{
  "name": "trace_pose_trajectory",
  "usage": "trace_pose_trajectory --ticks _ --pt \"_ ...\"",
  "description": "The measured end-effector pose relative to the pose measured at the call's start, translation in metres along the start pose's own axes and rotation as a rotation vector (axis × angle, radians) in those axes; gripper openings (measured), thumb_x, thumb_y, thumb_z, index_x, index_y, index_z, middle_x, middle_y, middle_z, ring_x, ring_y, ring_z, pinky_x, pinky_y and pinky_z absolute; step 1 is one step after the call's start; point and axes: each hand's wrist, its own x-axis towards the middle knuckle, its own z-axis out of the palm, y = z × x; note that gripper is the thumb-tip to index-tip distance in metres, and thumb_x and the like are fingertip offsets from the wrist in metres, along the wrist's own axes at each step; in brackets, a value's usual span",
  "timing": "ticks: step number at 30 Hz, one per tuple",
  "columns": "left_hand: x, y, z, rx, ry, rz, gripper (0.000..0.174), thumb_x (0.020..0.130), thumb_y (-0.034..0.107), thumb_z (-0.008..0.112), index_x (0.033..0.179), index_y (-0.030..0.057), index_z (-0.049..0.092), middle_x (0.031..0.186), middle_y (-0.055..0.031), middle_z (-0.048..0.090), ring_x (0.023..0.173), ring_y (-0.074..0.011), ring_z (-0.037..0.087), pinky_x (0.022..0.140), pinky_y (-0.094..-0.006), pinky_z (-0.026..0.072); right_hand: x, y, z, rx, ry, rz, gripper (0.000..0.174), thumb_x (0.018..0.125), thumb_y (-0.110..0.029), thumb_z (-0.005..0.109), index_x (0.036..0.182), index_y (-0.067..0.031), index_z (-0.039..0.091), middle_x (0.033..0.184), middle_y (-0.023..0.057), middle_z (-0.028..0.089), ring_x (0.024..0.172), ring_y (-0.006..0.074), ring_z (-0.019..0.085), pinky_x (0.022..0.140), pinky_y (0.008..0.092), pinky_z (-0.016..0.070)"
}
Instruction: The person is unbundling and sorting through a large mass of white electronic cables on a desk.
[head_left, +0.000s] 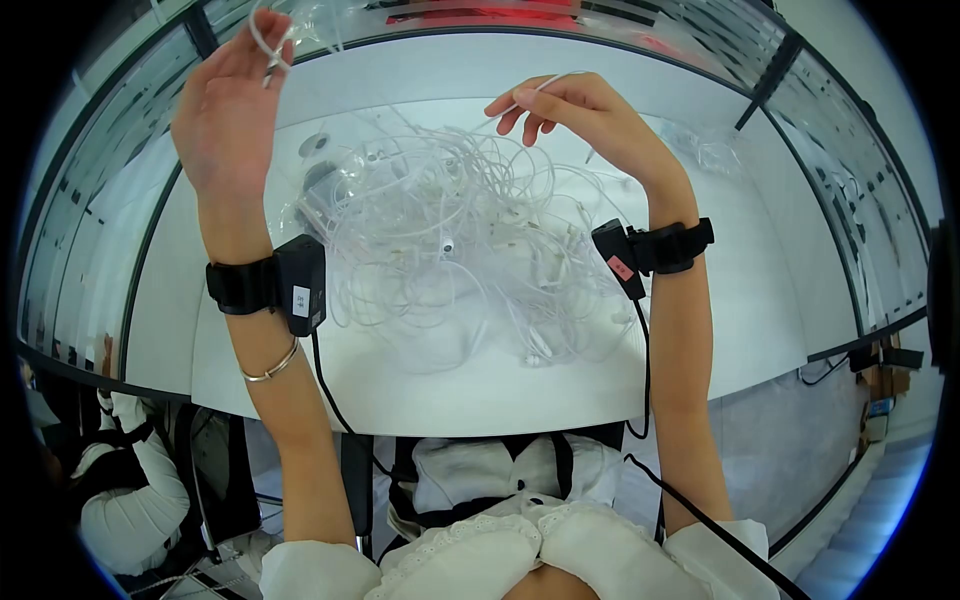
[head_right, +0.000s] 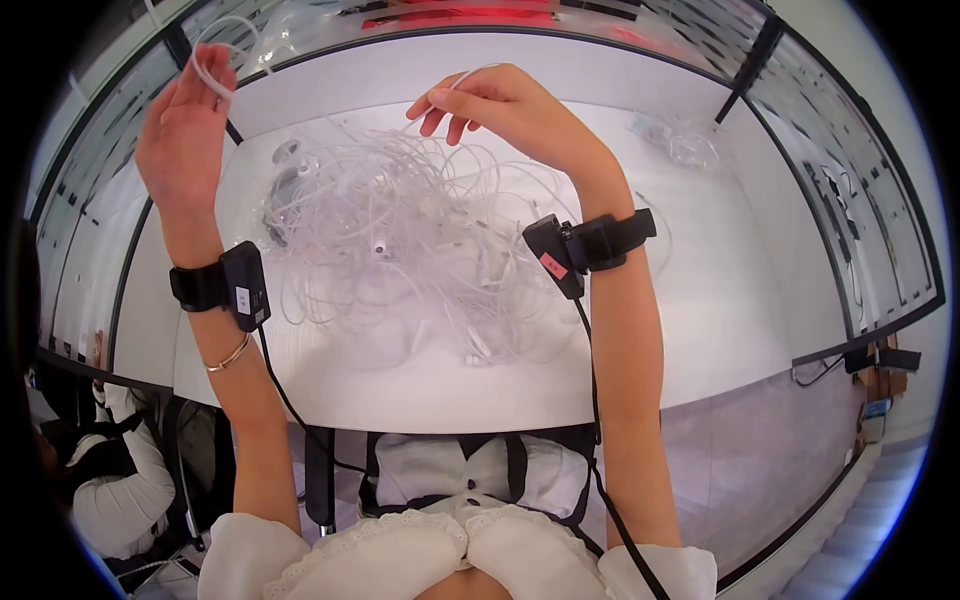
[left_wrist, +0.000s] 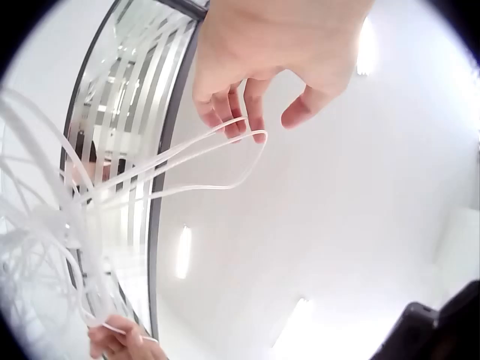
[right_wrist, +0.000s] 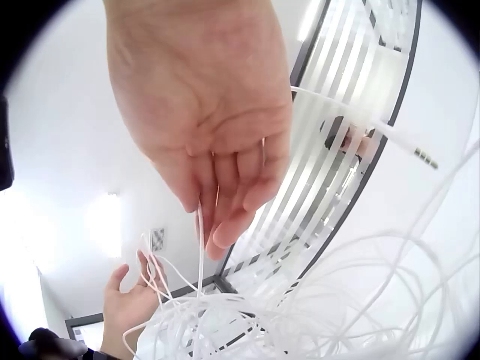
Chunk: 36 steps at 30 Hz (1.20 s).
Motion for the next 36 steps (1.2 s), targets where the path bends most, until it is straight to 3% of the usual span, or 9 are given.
trace_pose_trajectory --ticks 7,10,13,14,18,25,28,35,36 --pt "0.013 -0.006 -0.038 0.521 -0.041 0.283 0.043 0.092 0.014 0.049 0.127 -0.0091 0.052 0.138 -0.0187 0.049 0.127 -0.0313 0.048 0.106 -0.0367 0.0368 -0.021 -0.005 -0.034 -0.063 0.139 -0.041 0.038 0.097 -0.033 0.051 0.101 -0.0015 0.072 0.096 0.0066 0.07 0.075 0.0104 0.06 0.075 0.0244 0.0445" --pt "0.019 -0.015 -0.054 0.515 0.02 0.07 0.035 0.09 0.01 0.052 0.12 -0.0068 0.059 0.128 -0.0149 0.058 0.106 -0.0213 0.06 0.095 -0.0281 0.0441 -0.032 -0.005 -0.048 -0.076 0.245 -0.035 0.035 0.097 -0.032 0.051 0.098 -0.0039 0.073 0.094 0.0055 0.071 0.076 0.0111 0.061 0.075 0.0236 0.0456" --pt "0.019 -0.021 -0.067 0.637 -0.042 -0.085 0.03 0.088 0.009 0.054 0.112 -0.0047 0.065 0.111 -0.009 0.064 0.082 -0.0099 0.057 0.077 -0.0199 0.0438 -0.037 -0.005 -0.06 -0.073 0.356 -0.084 0.035 0.097 -0.032 0.051 0.096 -0.004 0.073 0.094 0.0052 0.071 0.075 0.0114 0.061 0.075 0.0236 0.0458" --pt "0.018 -0.023 -0.07 0.719 -0.045 -0.137 0.027 0.085 0.008 0.055 0.105 -0.0021 0.069 0.098 -0.0042 0.063 0.064 -0.0044 0.047 0.059 -0.0177 0.0359 -0.039 -0.004 -0.064 -0.057 0.395 -0.09 0.035 0.096 -0.033 0.052 0.095 -0.0046 0.073 0.093 0.0045 0.071 0.075 0.0116 0.062 0.074 0.0252 0.0466" --pt "0.022 -0.029 -0.087 1.049 -0.186 -0.368 0.026 0.084 0.009 0.054 0.103 0.0036 0.071 0.088 0.0015 0.06 0.053 -0.0021 0.042 0.048 -0.0197 0.0263 -0.047 -0.006 -0.071 -0.032 0.558 -0.035 0.036 0.101 -0.029 0.045 0.106 -0.0015 0.068 0.092 0.0048 0.068 0.077 0.0094 0.057 0.076 0.0241 0.0442" --pt "0.028 -0.022 -0.094 0.911 0.129 0.08 0.025 0.087 0.006 0.053 0.107 0.0032 0.068 0.097 -0.0042 0.066 0.055 -0.004 0.043 0.049 -0.02 0.029 -0.065 -0.004 -0.098 0.04 0.828 -0.211 0.035 0.101 -0.026 0.044 0.113 0.0008 0.065 0.094 0.0041 0.067 0.078 0.0092 0.057 0.072 0.0229 0.0426" --pt "0.026 -0.022 -0.092 0.942 0.073 0.112 0.024 0.088 0.009 0.053 0.107 0.0044 0.067 0.099 -0.004 0.068 0.055 -0.005 0.043 0.052 -0.02 0.0322 -0.068 -0.003 -0.102 0.103 0.901 -0.216 0.035 0.101 -0.025 0.045 0.112 0.0021 0.065 0.094 0.0045 0.066 0.08 0.009 0.057 0.071 0.0231 0.0426" --pt "0.016 -0.033 -0.078 1.171 -0.465 -0.413 0.023 0.088 0.013 0.055 0.108 0.0088 0.065 0.097 -0.0018 0.068 0.064 -0.0061 0.054 0.058 -0.0215 0.0388 -0.064 -0.018 -0.085 0.087 0.645 -0.078 0.035 0.101 -0.025 0.044 0.109 0.0014 0.065 0.09 0.0036 0.064 0.079 0.0091 0.056 0.069 0.0233 0.0414" --pt "0.015 -0.034 -0.07 1.269 -0.5 -0.452 0.024 0.087 0.013 0.057 0.109 0.0093 0.065 0.106 -0.0027 0.066 0.085 -0.0117 0.06 0.072 -0.0253 0.0452 -0.063 -0.021 -0.083 0.094 0.575 -0.076 0.035 0.101 -0.026 0.044 0.108 0.0013 0.066 0.089 0.0037 0.064 0.078 0.0091 0.055 0.069 0.0235 0.0411"
